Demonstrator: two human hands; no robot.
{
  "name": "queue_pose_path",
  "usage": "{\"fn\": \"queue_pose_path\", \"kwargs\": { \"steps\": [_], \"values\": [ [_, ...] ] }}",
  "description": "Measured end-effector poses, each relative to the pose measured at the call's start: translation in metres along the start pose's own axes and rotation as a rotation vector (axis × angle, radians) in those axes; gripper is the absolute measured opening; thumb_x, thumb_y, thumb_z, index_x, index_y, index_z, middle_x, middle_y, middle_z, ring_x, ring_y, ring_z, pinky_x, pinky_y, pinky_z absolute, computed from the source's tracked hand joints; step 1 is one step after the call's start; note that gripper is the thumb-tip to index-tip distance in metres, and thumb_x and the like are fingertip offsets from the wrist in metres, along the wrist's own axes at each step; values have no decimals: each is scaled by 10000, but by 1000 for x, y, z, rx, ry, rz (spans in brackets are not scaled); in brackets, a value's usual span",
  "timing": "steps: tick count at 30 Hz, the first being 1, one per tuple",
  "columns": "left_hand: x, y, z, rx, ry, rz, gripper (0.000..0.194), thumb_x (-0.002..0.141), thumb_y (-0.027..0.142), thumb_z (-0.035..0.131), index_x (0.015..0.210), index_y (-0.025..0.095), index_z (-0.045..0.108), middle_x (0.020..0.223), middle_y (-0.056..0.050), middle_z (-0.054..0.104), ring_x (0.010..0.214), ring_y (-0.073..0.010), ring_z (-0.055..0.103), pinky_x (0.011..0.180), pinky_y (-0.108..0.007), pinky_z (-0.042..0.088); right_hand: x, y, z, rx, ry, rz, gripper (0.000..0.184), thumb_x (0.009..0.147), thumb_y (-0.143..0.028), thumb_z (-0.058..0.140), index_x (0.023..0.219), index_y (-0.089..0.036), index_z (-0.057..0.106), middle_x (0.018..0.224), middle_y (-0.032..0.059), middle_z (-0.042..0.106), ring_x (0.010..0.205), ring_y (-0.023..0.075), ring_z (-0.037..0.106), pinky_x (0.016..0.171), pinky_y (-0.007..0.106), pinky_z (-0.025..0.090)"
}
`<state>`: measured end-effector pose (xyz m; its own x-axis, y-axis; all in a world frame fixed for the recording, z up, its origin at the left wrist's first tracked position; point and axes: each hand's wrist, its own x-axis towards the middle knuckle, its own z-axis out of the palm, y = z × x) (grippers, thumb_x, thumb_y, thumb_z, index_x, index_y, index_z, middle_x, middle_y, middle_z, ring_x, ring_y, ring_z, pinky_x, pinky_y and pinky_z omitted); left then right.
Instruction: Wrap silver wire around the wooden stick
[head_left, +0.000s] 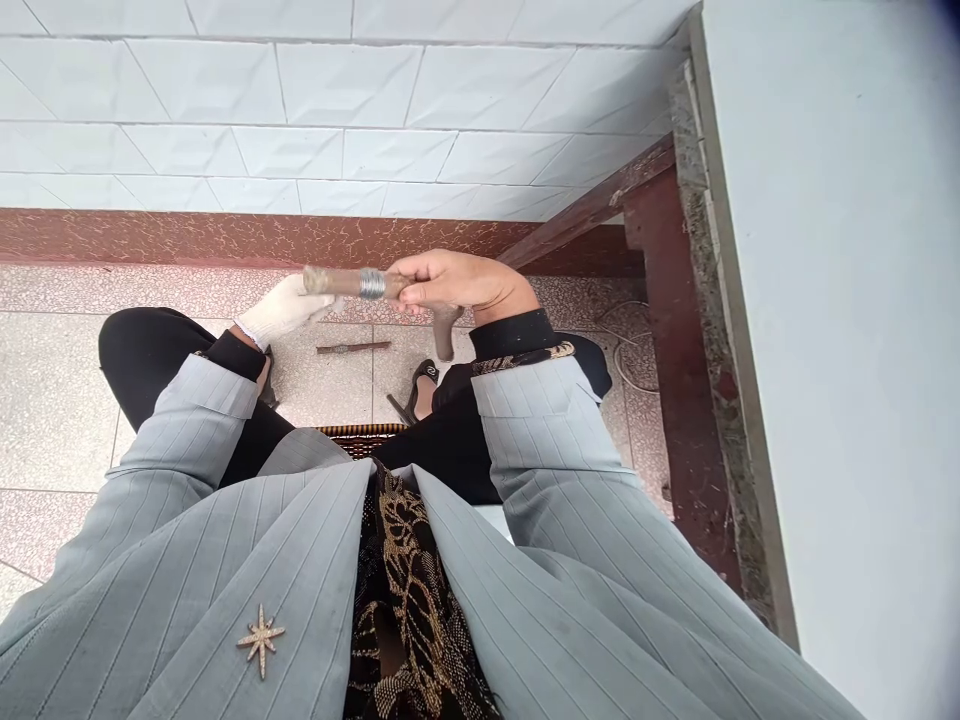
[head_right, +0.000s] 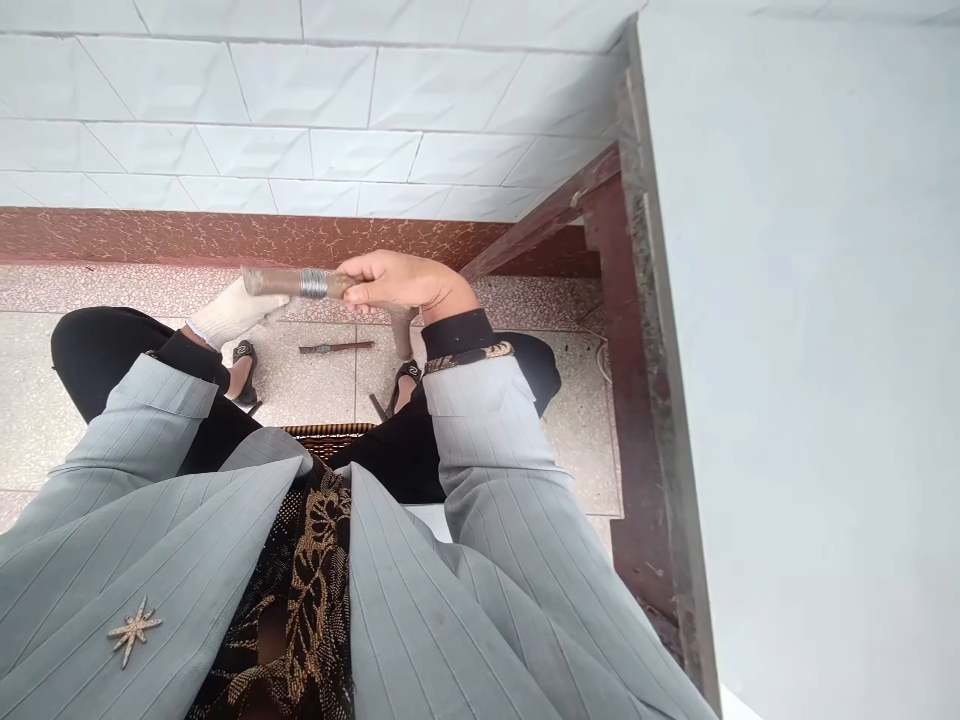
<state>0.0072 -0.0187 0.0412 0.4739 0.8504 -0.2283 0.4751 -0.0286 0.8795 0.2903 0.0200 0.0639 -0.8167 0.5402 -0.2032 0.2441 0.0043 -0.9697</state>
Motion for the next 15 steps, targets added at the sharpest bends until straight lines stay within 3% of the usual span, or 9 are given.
{"fn": "queue_pose_path", "kwargs": {
  "steps": [2, 4, 7, 9, 12, 15],
  "values": [
    [-1, 2, 4, -34, -88, 5, 211, 958, 255, 498, 896, 164, 677, 584, 44, 439, 542, -108, 403, 571, -251, 357, 2, 0, 5, 38, 140, -10, 506, 849, -640, 829, 943, -179, 643, 849, 33, 664, 686, 130, 552, 632, 253, 465],
    [-2, 4, 7, -14, -139, 22, 227, 963, 276, 504, 911, 160, 692, 597, 39, 454, 549, -106, 418, 565, -247, 351, 7, 1, 11, -7, 284, 68, 394, 931, -566, 769, 973, -195, 644, 911, 59, 697, 729, 156, 583, 654, 273, 484],
    [-2, 5, 10, 68, -157, 34, 254, 951, 333, 523, 909, 159, 702, 613, 33, 487, 548, -109, 432, 562, -254, 350, 19, 8, 17, -213, 450, 196, 219, 978, -381, 705, 1101, -200, 689, 1005, 87, 730, 839, 209, 625, 721, 318, 512],
    [0, 4, 11, 139, -154, 38, 281, 942, 368, 521, 878, 160, 699, 624, 26, 508, 558, -114, 438, 581, -266, 357, 25, 13, 17, -417, 503, 238, 302, 955, -264, 687, 1247, -187, 703, 1136, 105, 739, 964, 239, 643, 813, 346, 517],
    [1, 1, 11, 237, -118, 46, 297, 922, 384, 513, 816, 165, 682, 648, 14, 538, 605, -126, 461, 640, -286, 375, 27, 17, 14, -694, 418, 315, 414, 936, -164, 642, 1342, -174, 723, 1248, 117, 733, 1075, 263, 646, 909, 361, 478],
    [2, -1, 12, 283, -113, 38, 289, 894, 390, 517, 817, 168, 683, 692, 4, 577, 657, -139, 496, 674, -296, 385, 27, 15, 13, -824, 141, 430, 386, 959, -166, 620, 1315, -183, 771, 1152, 108, 756, 985, 251, 657, 841, 342, 457]
  ]
}}
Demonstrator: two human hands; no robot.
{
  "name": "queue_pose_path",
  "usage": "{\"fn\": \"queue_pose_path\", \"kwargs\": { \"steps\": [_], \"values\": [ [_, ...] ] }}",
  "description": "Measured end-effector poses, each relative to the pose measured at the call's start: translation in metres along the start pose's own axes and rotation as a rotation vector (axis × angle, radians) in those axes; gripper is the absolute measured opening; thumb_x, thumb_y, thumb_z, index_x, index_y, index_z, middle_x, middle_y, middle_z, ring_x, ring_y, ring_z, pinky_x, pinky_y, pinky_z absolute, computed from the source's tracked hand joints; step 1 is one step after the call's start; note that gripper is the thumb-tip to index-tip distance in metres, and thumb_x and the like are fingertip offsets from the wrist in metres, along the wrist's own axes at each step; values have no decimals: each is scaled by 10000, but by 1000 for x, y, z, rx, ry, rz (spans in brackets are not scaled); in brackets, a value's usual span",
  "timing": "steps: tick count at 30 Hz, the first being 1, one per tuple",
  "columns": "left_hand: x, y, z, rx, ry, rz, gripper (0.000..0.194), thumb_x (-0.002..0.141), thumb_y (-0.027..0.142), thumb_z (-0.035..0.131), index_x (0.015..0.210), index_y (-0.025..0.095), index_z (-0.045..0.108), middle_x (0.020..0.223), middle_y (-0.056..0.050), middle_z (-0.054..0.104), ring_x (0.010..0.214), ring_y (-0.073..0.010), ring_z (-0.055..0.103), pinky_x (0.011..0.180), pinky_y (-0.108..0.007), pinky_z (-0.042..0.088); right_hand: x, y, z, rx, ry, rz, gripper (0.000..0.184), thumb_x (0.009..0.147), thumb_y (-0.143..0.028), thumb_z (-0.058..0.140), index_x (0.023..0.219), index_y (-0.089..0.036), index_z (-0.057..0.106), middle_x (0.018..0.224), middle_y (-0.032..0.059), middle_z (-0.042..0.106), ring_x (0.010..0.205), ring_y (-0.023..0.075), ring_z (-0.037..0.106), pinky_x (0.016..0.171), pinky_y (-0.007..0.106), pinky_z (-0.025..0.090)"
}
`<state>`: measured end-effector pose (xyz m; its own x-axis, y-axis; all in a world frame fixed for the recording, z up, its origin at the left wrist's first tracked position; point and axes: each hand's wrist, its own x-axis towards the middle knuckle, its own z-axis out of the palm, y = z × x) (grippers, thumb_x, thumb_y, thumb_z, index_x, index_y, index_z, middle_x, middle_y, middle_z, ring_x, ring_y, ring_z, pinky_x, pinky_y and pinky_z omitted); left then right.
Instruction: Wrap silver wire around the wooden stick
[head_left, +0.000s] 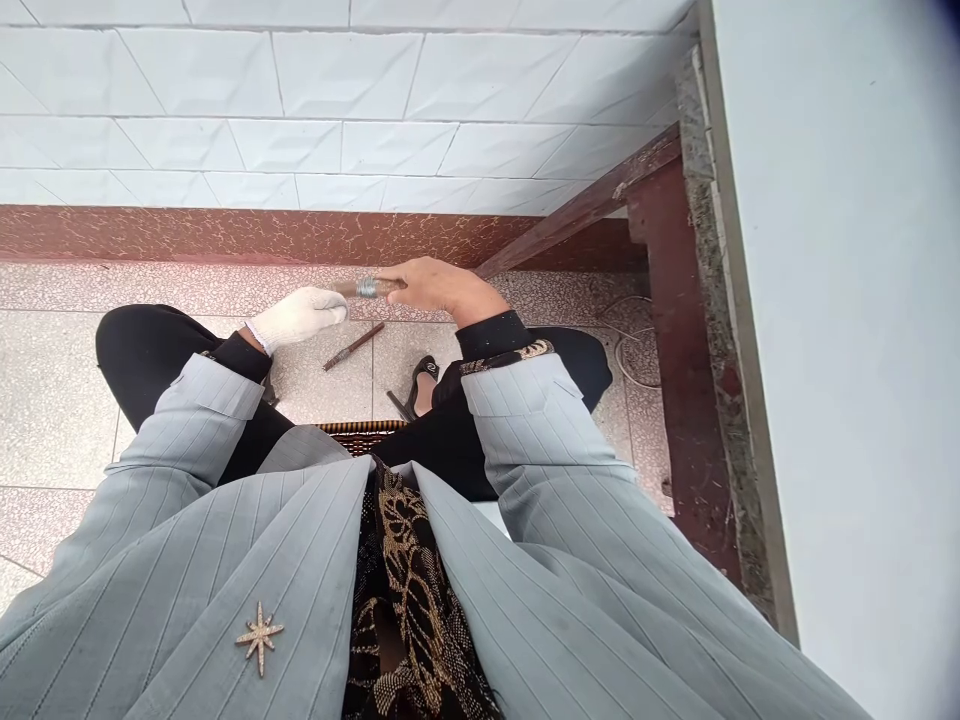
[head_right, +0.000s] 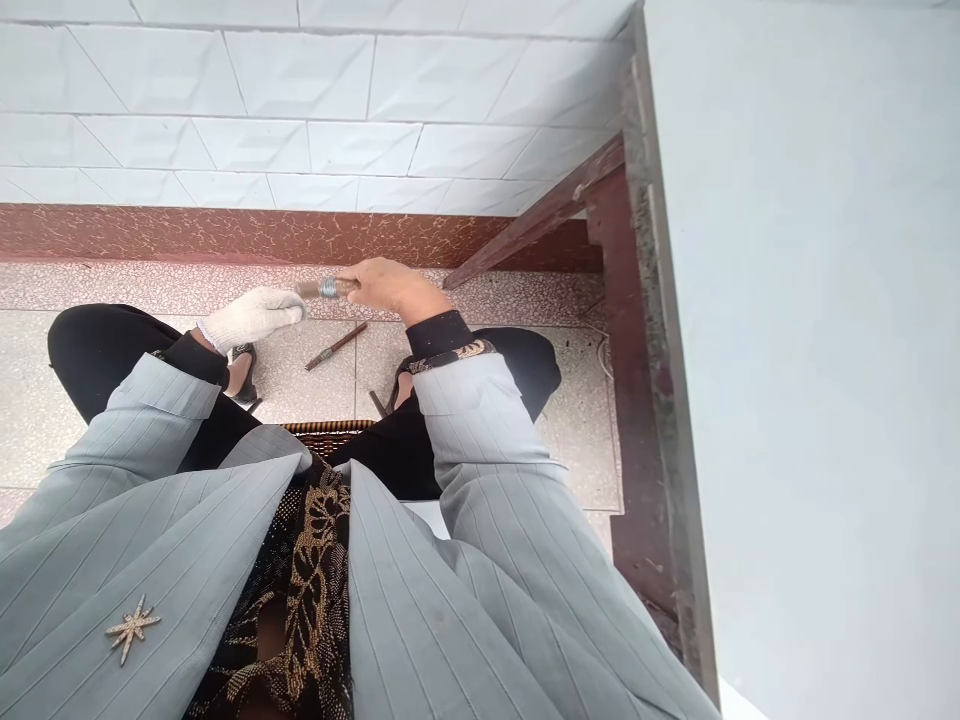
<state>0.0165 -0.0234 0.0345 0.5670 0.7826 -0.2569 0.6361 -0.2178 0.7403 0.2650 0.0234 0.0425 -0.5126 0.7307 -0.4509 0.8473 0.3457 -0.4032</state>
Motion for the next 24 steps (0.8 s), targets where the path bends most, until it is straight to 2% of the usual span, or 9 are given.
{"fn": "queue_pose_path", "kwargs": {
  "steps": [3, 4, 7, 11, 14, 17, 21, 24],
  "values": [
    [0, 0, 2, 26, -58, -5, 292, 870, 398, 520, 826, 170, 697, 730, -3, 617, 718, -158, 541, 698, -300, 406, -1, -4, 0, -18, -362, -26, 413, 977, -174, 629, 1367, -166, 765, 981, 91, 755, 783, 200, 622, 720, 313, 437],
    [0, 0, 2, 34, -65, -5, 289, 865, 392, 519, 828, 171, 700, 740, -4, 628, 740, -164, 556, 715, -303, 418, -1, -5, 1, 9, -447, -31, 439, 976, -162, 631, 1399, -151, 751, 933, 84, 749, 729, 183, 598, 695, 306, 429],
    [0, 1, 1, 45, -22, -11, 277, 865, 372, 519, 835, 165, 701, 767, -10, 648, 765, -167, 573, 742, -309, 435, 1, -4, 6, 141, -542, -87, 511, 966, -156, 660, 1474, -111, 702, 865, 67, 737, 661, 147, 541, 675, 289, 411],
    [-2, -3, -2, -61, 20, -54, 275, 896, 372, 539, 892, 152, 705, 715, 3, 603, 649, -130, 508, 657, -283, 416, 1, 10, 5, 341, -581, -273, 617, 964, -349, 744, 1545, -166, 650, 898, 46, 753, 679, 140, 556, 700, 271, 432],
    [-2, -8, -4, -222, 23, -75, 232, 911, 344, 551, 896, 154, 682, 668, 17, 547, 570, -110, 461, 583, -267, 378, -4, 22, -3, 440, -516, -360, 703, 954, -487, 756, 1581, -199, 617, 1028, 54, 775, 748, 153, 596, 738, 273, 460],
    [0, -12, -4, -343, 59, -17, 172, 911, 280, 576, 814, 153, 639, 666, 13, 537, 590, -101, 466, 595, -255, 377, -10, 28, -11, 508, -412, -423, 736, 939, -518, 769, 1569, -167, 622, 1073, 54, 770, 783, 151, 595, 741, 266, 464],
    [3, -11, 1, -473, 151, -7, 175, 948, 286, 626, 831, 156, 635, 656, 24, 533, 558, -79, 406, 567, -236, 345, -12, 26, -8, 658, -171, -494, 710, 938, -509, 776, 1530, -143, 640, 987, 35, 734, 755, 129, 568, 704, 248, 463],
    [4, -5, 8, -553, 109, -14, 211, 1009, 249, 550, 847, 152, 645, 588, 43, 468, 508, -77, 367, 528, -230, 303, -8, 18, 1, 790, 49, -488, 678, 969, -517, 732, 1526, -145, 625, 948, 29, 697, 729, 121, 557, 681, 242, 474]
  ]
}}
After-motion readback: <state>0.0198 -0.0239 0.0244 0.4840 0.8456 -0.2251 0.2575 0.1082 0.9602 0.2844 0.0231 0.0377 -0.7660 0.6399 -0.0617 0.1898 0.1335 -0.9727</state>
